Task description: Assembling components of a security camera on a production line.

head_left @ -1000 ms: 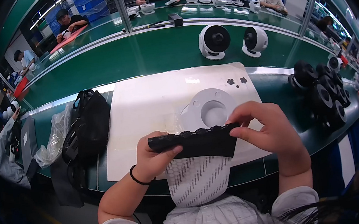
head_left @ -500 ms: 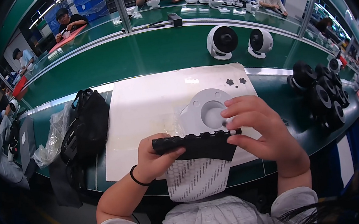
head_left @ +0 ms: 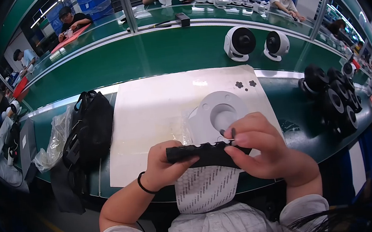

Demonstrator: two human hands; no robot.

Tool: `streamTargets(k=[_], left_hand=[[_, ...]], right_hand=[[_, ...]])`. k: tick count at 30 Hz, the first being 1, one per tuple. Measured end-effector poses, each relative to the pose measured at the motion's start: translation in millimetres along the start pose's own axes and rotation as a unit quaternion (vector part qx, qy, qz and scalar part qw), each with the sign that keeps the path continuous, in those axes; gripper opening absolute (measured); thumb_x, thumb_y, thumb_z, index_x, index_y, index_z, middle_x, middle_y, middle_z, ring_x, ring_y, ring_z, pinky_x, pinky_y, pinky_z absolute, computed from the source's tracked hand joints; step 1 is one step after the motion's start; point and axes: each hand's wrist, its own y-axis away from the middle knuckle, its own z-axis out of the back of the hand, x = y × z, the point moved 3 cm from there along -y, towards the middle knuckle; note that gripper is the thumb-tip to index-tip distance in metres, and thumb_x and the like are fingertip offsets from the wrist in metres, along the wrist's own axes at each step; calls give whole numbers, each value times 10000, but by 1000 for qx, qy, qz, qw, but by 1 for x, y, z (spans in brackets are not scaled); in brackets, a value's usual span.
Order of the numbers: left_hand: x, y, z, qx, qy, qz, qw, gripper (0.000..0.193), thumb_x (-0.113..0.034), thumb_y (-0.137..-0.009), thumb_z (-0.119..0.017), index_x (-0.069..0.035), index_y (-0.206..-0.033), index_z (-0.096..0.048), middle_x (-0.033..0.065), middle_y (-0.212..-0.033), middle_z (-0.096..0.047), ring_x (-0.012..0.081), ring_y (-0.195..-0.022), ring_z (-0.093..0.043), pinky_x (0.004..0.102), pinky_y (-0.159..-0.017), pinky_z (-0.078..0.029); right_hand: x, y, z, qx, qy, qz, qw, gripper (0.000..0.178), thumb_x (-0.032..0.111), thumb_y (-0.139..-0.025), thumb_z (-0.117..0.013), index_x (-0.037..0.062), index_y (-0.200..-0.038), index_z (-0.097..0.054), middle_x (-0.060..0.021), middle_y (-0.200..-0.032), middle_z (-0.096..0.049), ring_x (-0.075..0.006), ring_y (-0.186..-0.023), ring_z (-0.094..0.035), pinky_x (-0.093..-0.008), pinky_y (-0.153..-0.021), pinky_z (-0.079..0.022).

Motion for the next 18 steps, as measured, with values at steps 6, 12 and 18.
streamTargets(k=[6,12,18], left_hand=[[-2,-3,-5,15,-5,-36,999,110,-53,-691,-705,-42,-667,-599,45,-541,-512,127,-469,-488,250,-437,-348],[-3,-3,-5,41,-41,-38,998,116,-38,-670,-707,-51,-674,-592,41,-563,-532,160,-508,-517,266,-469,-373],[-9,-7,-15,18,-105,-186,977,209,-22,-610,-715,-43,-767,-579,184,-1164,-531,227,-757,-596,271,-650,-484]], right_hand=[[10,-2,-4,123,28,14,992,478,13,-713,-581,119,-1170,-494,-47,-918,-530,-217,-746,-522,-330,-623,-395],[10,-3,2,136,-41,-17,990,516,-41,-706,-572,122,-1189,-490,-80,-963,-514,-241,-783,-530,-317,-673,-431],[-64,-5,19,-12,-136,-242,960,584,-82,-754,-483,101,-1281,-312,-89,-1067,-430,-87,-793,-495,-209,-675,-398]])
